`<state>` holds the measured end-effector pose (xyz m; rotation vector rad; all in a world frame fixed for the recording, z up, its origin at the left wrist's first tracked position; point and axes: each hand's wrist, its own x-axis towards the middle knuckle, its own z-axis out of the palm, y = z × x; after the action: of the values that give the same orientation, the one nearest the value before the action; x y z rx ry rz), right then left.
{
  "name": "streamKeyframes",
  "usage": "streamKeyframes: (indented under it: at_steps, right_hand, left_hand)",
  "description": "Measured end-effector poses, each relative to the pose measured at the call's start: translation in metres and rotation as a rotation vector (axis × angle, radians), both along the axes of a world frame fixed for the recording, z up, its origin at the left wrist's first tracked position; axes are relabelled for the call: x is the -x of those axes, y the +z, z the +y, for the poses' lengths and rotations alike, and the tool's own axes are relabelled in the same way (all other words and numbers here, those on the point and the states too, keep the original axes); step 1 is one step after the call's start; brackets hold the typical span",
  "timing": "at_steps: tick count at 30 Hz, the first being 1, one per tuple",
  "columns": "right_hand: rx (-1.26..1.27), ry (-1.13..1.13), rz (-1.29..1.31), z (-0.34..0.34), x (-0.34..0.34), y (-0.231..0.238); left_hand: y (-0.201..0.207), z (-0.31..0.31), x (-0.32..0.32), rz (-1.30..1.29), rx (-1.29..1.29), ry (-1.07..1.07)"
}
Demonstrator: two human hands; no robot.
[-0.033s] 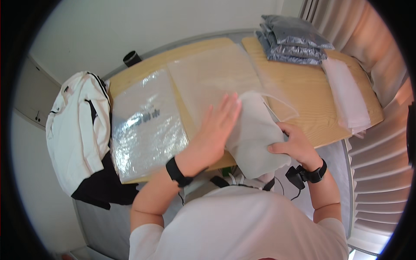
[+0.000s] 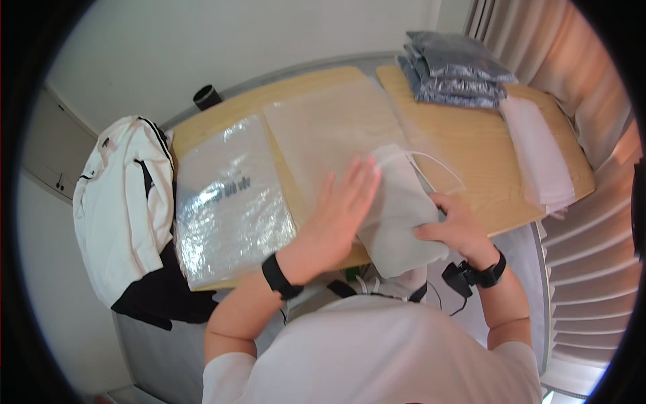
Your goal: Fold the pants and put them into the plastic bag.
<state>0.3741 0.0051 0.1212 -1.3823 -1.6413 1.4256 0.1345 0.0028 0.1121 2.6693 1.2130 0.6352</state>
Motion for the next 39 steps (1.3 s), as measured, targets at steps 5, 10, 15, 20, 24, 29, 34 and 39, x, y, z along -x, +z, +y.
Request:
streamKeyframes:
  at_steps: [5,10,15,20,24,29,34,39]
  right_hand:
    - [-0.249,-0.047,-0.342,0.015,0.027,0.009]
    - [-0.119,0.02,-0.442,0.058,0.047,-0.004]
    - [-0.736,-0.004,-0.583,0.079,0.071,-0.012]
    - [-0.377,-0.008,-0.743,0.091,0.098,0.025]
    - [-0.389,-0.002,-0.643,0.108,0.087,0.016]
    - [-0.355,0.045,-0.282,0.129,0.056,-0.011]
    - [-0.492,0.051,-0.503,0.146,0.03,-0.054]
    - [-0.588,0.039,-0.663,0.129,0.04,-0.063]
  left_hand:
    - [0.012,0.001,-0.002,0.057,-0.118,-0.004]
    - [0.021,0.008,-0.008,0.094,-0.172,-0.13]
    - [0.027,-0.002,-0.012,0.033,-0.134,-0.235]
    - [0.015,-0.007,-0.006,-0.068,-0.061,-0.212]
    - [0.012,-0.013,0.0,-0.042,-0.032,-0.164]
    - [0.003,-0.01,0.012,0.092,-0.029,-0.064]
    - [-0.005,-0.015,0.02,0.141,0.067,-0.081]
    - [-0.019,-0.023,0.027,0.052,0.161,-0.049]
